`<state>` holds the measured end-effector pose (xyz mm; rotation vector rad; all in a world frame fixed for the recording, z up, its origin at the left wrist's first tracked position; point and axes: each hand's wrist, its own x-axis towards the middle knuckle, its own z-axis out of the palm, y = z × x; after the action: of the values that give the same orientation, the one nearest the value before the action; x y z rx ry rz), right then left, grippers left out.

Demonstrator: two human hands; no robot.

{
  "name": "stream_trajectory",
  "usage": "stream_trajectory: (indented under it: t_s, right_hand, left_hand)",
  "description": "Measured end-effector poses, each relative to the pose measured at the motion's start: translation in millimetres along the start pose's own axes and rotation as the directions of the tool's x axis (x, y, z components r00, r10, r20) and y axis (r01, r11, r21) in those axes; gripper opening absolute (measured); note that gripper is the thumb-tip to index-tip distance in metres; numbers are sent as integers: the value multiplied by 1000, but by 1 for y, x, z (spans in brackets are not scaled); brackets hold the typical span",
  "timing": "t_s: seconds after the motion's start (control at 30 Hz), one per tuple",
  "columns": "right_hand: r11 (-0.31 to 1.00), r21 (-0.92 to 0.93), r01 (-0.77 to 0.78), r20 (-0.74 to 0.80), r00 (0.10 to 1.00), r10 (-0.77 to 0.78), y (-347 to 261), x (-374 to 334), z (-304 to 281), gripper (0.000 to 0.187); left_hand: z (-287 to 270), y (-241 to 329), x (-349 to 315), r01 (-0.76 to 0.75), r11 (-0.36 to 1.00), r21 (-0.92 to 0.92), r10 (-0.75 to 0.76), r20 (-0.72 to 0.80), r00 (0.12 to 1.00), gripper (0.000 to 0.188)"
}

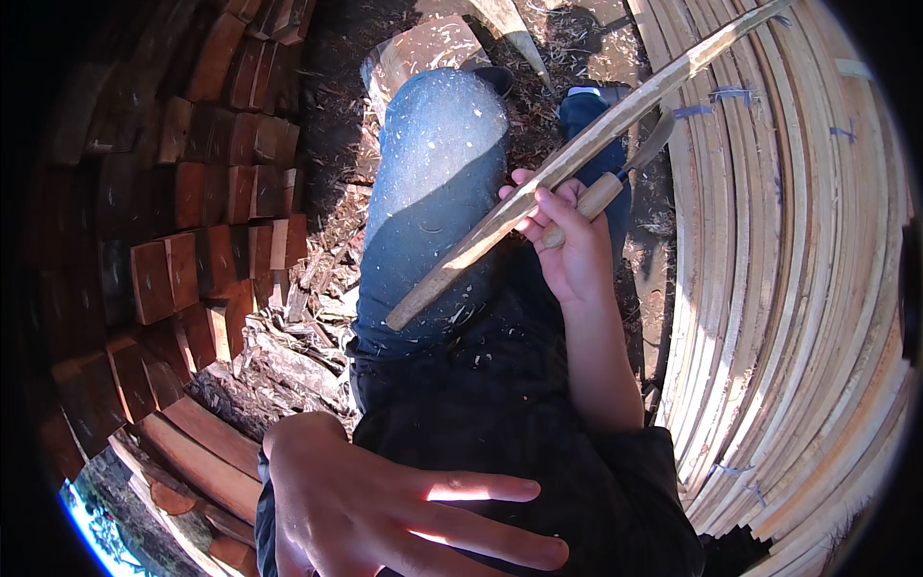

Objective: The person sits on the ground outdoors and uses a curved knife to shave thin strips from a long wooden plank resting on their lap. They repeatedly draw the knife along the plank to remove shavings, occasionally pausing to inspect the plank's surface.

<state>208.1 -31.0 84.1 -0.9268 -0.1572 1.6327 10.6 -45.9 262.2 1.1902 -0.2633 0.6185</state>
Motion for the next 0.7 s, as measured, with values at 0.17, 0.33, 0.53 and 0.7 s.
stream_trajectory:
  t_s: [0.17,0.33,0.53,0.7]
  right_hand:
    - [995,93,45,15,999,-47,-11,-9,10,25]
    - [980,184,72,61,995,-85,-18,-20,16,24]
    - [985,-97,144,87,987,-136,-22,-20,3,23]
    - [704,-682,195,73,977,-200,-35,-33,-33,25]
  left_hand:
    - [-41,-7,-36,-13,988,153,58,-287,956,50]
    - [-46,-20,-53,889,449,91,-555,-751,357,53]
    - [-53,-53,-66,819,456,-348,-861,-404,308,39]
    - [-61,-62,-66,895,225,385,-380,-811,445,33]
